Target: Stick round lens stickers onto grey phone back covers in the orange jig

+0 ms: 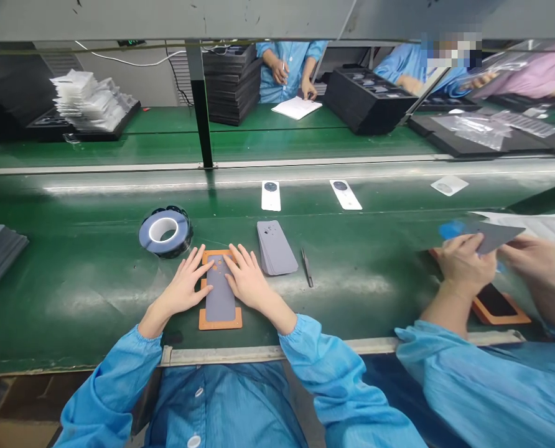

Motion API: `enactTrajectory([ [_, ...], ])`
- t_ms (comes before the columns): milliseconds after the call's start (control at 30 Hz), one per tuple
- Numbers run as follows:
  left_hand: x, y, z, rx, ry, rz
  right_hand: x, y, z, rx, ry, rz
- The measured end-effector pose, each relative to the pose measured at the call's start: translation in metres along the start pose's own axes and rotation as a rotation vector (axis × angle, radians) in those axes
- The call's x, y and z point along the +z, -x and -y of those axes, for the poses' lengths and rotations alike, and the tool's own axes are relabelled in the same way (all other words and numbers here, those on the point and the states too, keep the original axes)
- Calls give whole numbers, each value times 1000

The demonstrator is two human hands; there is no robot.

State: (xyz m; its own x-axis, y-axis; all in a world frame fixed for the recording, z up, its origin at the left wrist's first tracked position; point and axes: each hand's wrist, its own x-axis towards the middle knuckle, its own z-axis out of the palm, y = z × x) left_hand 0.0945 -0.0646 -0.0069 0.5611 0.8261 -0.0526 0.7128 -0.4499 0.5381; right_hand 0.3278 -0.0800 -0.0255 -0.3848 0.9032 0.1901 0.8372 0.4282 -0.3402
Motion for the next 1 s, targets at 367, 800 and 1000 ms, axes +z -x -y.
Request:
enactTrajectory([
  [367,-1,3,-5,124,-262,23,8,10,9,-81,202,-12],
  [800,12,19,-11,11,-66,-179,5,21,21,128,-45,-209],
  [1000,12,42,-33,-195,263,-342,2,41,37,243,-257,-173],
])
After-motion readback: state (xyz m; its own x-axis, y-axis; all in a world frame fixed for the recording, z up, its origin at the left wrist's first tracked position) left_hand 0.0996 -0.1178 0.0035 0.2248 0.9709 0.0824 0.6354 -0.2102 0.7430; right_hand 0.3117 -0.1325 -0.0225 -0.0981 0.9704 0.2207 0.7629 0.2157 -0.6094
